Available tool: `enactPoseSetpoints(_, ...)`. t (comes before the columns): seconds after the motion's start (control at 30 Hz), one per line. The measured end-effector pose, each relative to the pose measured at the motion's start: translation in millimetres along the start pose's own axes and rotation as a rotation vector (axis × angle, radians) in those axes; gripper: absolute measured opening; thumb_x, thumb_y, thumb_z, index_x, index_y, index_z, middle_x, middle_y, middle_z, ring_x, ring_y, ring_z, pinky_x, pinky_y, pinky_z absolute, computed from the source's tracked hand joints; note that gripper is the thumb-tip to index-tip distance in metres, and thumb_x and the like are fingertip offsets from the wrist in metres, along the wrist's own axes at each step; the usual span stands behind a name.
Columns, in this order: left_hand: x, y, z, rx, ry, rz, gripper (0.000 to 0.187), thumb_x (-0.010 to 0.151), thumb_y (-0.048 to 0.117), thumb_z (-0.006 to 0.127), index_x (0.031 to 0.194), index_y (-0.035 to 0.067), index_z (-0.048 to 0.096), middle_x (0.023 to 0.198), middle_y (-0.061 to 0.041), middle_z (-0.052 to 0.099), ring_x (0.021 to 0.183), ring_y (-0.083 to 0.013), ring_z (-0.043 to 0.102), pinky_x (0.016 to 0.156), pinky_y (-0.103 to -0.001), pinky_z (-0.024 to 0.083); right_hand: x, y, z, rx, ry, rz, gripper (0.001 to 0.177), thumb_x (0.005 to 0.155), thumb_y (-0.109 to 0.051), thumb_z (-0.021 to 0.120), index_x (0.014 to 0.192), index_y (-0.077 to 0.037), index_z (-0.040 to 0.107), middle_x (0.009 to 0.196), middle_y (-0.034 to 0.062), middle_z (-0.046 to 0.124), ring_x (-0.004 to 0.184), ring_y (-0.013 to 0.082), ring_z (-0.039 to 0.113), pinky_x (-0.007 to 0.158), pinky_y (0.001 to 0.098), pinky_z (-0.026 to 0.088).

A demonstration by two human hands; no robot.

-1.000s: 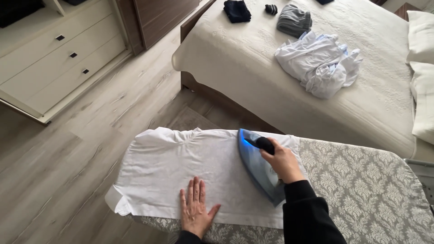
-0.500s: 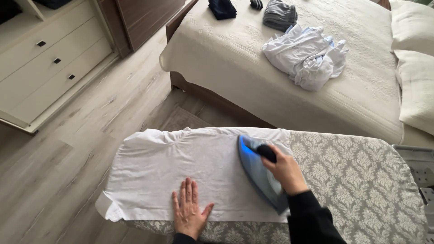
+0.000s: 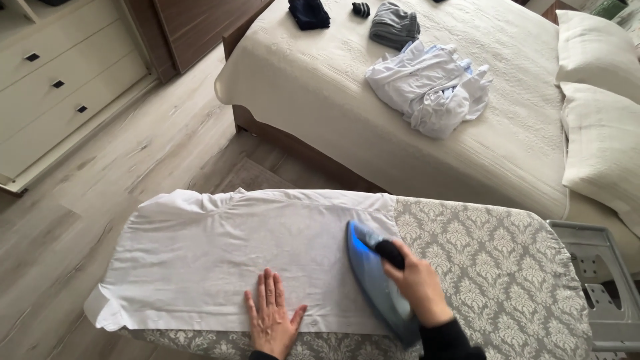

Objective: Ironing a white shirt on an ironing board.

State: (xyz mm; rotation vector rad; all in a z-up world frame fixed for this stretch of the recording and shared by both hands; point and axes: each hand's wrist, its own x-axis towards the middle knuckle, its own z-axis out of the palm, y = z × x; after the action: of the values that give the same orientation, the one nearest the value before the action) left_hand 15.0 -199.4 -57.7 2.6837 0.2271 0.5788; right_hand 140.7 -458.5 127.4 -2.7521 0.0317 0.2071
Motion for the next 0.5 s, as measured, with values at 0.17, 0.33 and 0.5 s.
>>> enactPoseSetpoints(0.17,0.7,6.1,-2.3,0.041,-0.022,0.031,0.097,0.091,0.070,0.029,0.158,0.002,0.009,0.169,-0.012,0.003,0.156,-0.0258,0.003,0.122,-0.057,0.003,59.4,17.1,-11.0,0.005,0.051,0.030,0.053,0.085,-0.042,0.073,0.135,-0.027,0.062,0.086,0.0203,0.075,0.077,0.0350,0.077,0.070,0.0460,0.059)
enactPoseSetpoints(0.33,4.2,11.5,7.9,0.037,-0.035,0.029,0.097,0.091,0.070,0.028,0.158,0.003,0.007,0.169,-0.012,0.002,0.156,-0.0262,0.002,0.122,-0.056,0.002,37.9,35.7,-12.4,0.085,0.021,0.009,0.051,0.085,-0.039,0.073,0.133,-0.024,0.063,0.091,0.0194,0.077,0.082,0.0348,0.077,0.071,0.0451,0.059)
enactPoseSetpoints(0.5,9.8,38.7,21.9,0.003,-0.061,0.108,0.098,0.090,0.069,0.032,0.157,0.002,0.007,0.167,-0.014,0.001,0.154,-0.0269,0.002,0.119,-0.055,0.002,8.1,48.6,-6.8,0.114,-0.038,-0.001,0.054,0.083,-0.040,0.073,0.134,-0.026,0.062,0.088,0.0189,0.078,0.080,0.0325,0.079,0.070,0.0433,0.062)
